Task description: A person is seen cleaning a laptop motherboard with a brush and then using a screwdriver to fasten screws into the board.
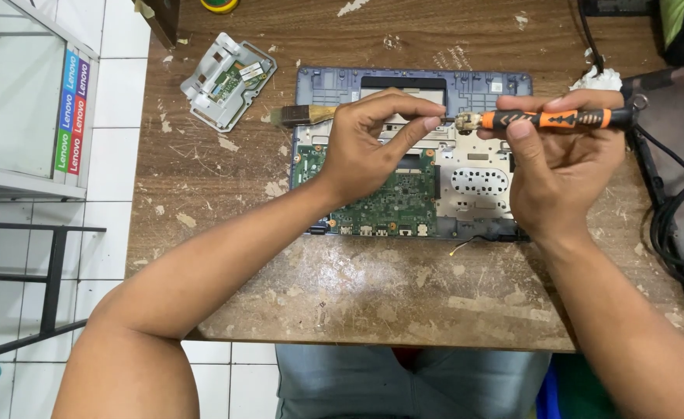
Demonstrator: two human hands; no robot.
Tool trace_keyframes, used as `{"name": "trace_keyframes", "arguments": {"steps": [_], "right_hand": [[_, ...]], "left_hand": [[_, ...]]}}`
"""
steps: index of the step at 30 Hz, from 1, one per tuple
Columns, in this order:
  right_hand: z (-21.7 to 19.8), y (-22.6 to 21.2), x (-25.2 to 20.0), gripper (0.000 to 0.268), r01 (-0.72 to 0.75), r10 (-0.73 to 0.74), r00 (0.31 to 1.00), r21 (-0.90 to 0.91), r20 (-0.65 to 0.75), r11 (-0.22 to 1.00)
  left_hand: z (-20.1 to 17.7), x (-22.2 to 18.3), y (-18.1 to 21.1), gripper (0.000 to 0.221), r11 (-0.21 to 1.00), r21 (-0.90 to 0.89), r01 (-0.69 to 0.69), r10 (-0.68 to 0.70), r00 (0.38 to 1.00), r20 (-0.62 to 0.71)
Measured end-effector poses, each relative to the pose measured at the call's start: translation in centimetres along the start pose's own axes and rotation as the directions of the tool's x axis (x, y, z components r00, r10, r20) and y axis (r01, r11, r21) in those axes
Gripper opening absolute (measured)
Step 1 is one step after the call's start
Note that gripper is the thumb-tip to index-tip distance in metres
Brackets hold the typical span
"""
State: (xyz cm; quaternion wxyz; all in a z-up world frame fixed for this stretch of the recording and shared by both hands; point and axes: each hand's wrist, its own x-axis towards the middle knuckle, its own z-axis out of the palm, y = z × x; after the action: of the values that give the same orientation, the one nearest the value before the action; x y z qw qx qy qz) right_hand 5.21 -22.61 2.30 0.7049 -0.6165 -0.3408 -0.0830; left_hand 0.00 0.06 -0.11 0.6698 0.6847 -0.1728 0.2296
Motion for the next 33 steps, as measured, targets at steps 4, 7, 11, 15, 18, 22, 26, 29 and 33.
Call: {"name": "trace_keyframes", "arguments": {"steps": [4,7,11,15,18,22,26,29,33], "right_hand": [[-0.6,0.3,0.1,0.025,0.007,-0.006,0.999,-0.011,0.042,1.0],[-0.4,0.0,0.2,0.028,0.003,-0.003,0.998,-0.005,0.067,1.0],[-0.4,-0.3,0.2,0.032,-0.029,0.028,0.997,0.011,0.078,1.0],[-0.6,-0.1,0.0,0.032,-0.021,0.021,0.998,0.004,0.064,1.0],[-0.7,-0.2,0.1,0.029,-0.018,0.02,0.998,-0.035,0.064,0.999],[-0.5,-0.6,0.2,0.025,-0.03,0.036,0.998,-0.103,0.059,0.994],[-1.1,0.1,-0.2,0.023,-0.023,0.026,1.0,-0.151,0.017,0.988],[-1.2,-0.2,-0.2,0.018,-0.041,0.039,0.999,-0.207,-0.013,0.977],[-2.0,0.5,-0.5,0.021,0.006,0.023,0.996,-0.336,0.082,0.942]], "left_hand": [[0.0,0.0,0.0,0.012,0.999,-0.029,0.024,-0.024,1.0,-0.016],[0.0,0.0,-0.1,0.012,0.999,-0.03,0.027,-0.027,1.0,-0.014],[0.0,0.0,-0.1,0.012,0.999,-0.02,0.026,-0.026,1.0,-0.01],[0.0,-0.1,-0.4,0.013,1.0,-0.008,0.029,-0.029,1.0,0.01],[0.0,0.0,-0.3,0.012,1.0,-0.004,0.024,-0.024,1.0,0.006],[0.2,0.1,1.1,0.011,0.995,0.091,-0.048,0.047,0.999,0.016],[0.3,0.1,1.2,0.011,0.978,0.167,-0.123,0.118,0.992,0.04],[0.4,0.0,1.1,0.02,0.978,0.147,-0.147,0.128,0.983,0.133],[0.4,0.2,0.7,0.026,0.969,0.17,-0.178,0.132,0.959,0.251]]}}
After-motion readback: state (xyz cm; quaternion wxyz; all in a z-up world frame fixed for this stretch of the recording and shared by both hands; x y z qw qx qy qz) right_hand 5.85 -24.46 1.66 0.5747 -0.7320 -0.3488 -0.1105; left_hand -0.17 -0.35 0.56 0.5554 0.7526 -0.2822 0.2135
